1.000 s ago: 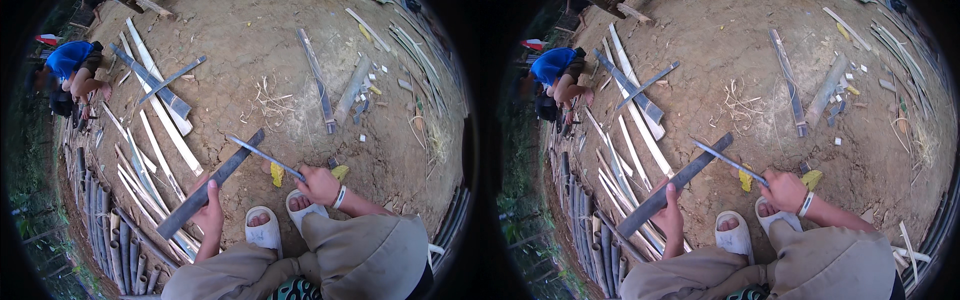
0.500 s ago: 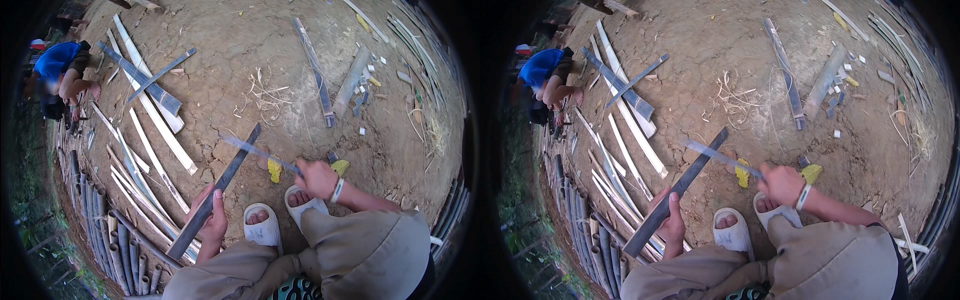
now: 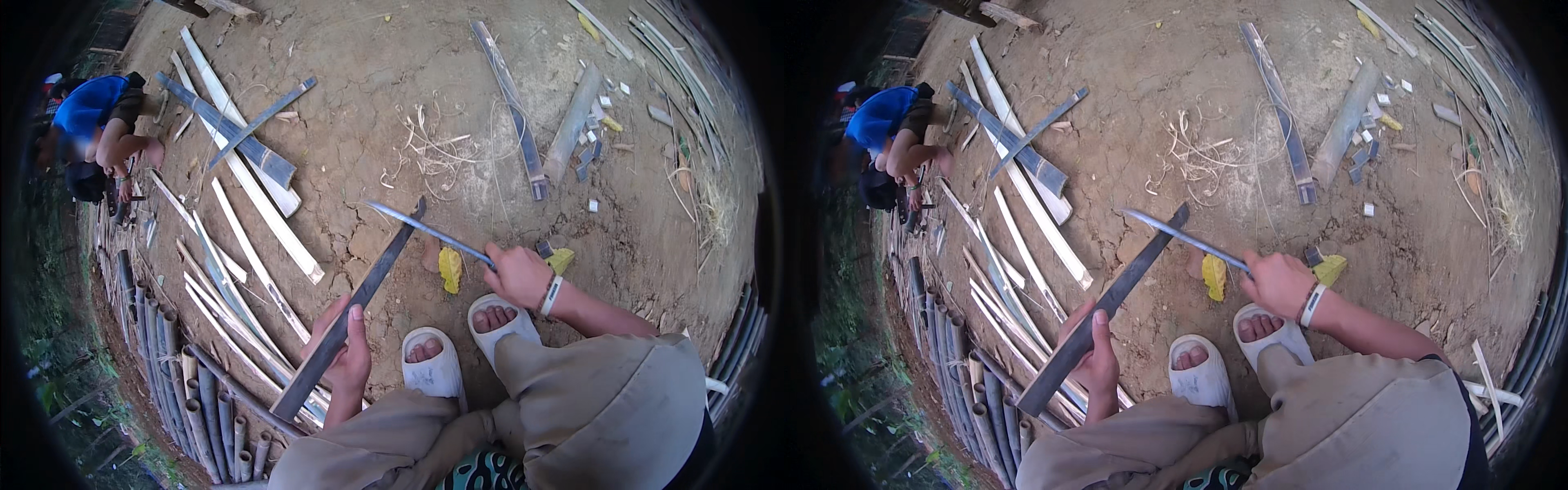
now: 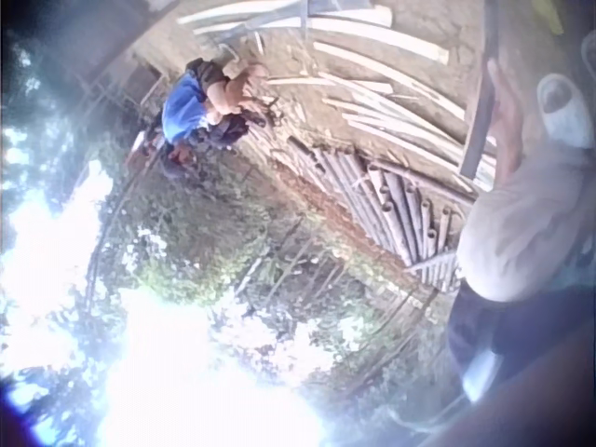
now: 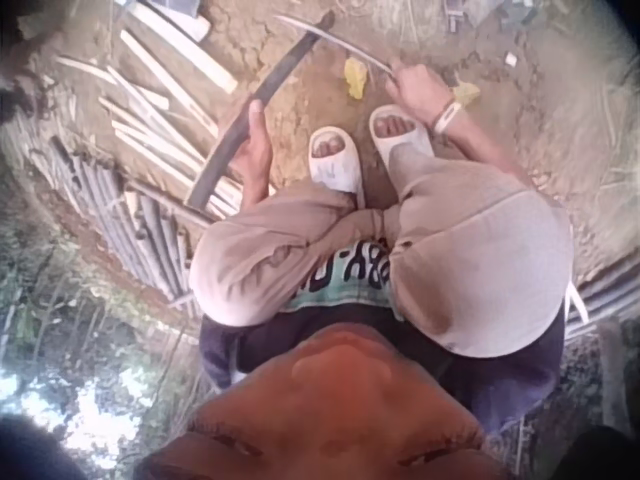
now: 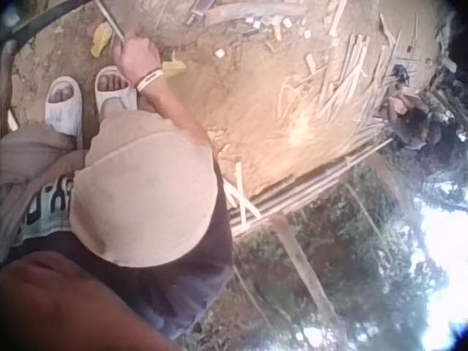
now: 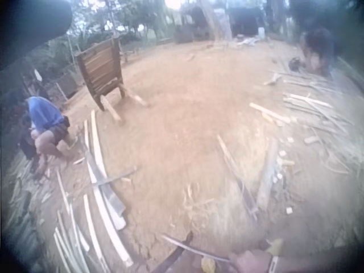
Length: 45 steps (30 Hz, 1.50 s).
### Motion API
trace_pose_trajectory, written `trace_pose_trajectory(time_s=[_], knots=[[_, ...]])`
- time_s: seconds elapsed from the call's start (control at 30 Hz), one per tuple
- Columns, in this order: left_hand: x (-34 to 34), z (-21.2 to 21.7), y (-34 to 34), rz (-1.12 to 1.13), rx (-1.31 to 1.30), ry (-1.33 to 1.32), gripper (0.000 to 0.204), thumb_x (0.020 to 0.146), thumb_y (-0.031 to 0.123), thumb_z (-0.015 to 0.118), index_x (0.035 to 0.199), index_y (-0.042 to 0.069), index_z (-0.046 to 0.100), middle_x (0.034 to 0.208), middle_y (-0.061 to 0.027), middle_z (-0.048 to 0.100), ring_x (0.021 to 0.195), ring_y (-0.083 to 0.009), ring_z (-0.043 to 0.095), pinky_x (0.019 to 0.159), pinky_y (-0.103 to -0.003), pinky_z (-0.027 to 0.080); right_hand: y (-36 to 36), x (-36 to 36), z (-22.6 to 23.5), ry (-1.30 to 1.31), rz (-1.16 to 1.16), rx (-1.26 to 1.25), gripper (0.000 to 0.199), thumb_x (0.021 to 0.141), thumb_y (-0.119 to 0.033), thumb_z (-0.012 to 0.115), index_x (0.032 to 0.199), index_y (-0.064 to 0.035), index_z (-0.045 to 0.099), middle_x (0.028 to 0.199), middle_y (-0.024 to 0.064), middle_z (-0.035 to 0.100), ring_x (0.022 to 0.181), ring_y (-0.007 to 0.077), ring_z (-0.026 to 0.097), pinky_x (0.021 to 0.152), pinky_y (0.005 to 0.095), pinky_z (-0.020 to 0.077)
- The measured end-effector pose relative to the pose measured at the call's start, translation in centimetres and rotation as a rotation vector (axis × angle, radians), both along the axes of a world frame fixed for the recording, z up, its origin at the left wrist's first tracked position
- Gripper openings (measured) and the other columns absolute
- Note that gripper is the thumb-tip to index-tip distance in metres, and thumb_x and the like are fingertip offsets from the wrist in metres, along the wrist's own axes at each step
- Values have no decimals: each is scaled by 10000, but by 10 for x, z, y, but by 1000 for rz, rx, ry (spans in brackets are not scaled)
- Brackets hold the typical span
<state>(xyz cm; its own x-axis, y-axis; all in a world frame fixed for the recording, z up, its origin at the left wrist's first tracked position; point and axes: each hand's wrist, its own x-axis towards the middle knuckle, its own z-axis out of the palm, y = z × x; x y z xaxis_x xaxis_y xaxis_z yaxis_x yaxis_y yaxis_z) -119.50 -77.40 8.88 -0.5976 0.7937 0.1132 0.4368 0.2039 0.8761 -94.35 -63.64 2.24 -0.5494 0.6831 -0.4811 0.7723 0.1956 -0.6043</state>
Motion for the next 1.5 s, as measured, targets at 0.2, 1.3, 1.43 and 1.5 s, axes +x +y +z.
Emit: trace_pose_trajectory(time_s=[0.2, 1.3, 1.43, 1.5], knots=[[-25, 18, 12, -361, 28, 54, 209, 787, -43, 746, 995, -51, 726, 982, -189, 731, 929, -244, 710, 856, -329, 549, 9, 10, 6, 36, 16, -17, 221, 873, -207, 576, 938, 2, 547, 754, 261, 646, 732, 457, 646, 686, 530, 533], [-46, 24, 30, -634, -15, 98, 137, 774, 82, 773, 856, -24, 741, 892, -167, 743, 925, -302, 727, 914, -443, 574, -7, 34, 2, -35, 192, 11, 250, 886, -238, 552, 1004, -22, 507, 760, 255, 649, 721, 458, 653, 685, 549, 528], [-53, 28, 32, -676, -59, 63, 137, 769, 62, 769, 874, -22, 742, 898, -168, 743, 931, -304, 726, 913, -447, 574, -18, 29, 16, -109, 146, -40, 246, 890, -227, 557, 1008, -15, 516, 760, 259, 653, 728, 470, 650, 693, 555, 527], [-52, 26, 39, -680, 53, 86, 131, 787, 68, 748, 873, -30, 739, 876, -163, 743, 914, -304, 730, 904, -452, 578, -11, 27, 16, -24, 219, 62, 246, 892, -213, 551, 991, 9, 516, 734, 273, 650, 728, 476, 648, 701, 555, 530]])
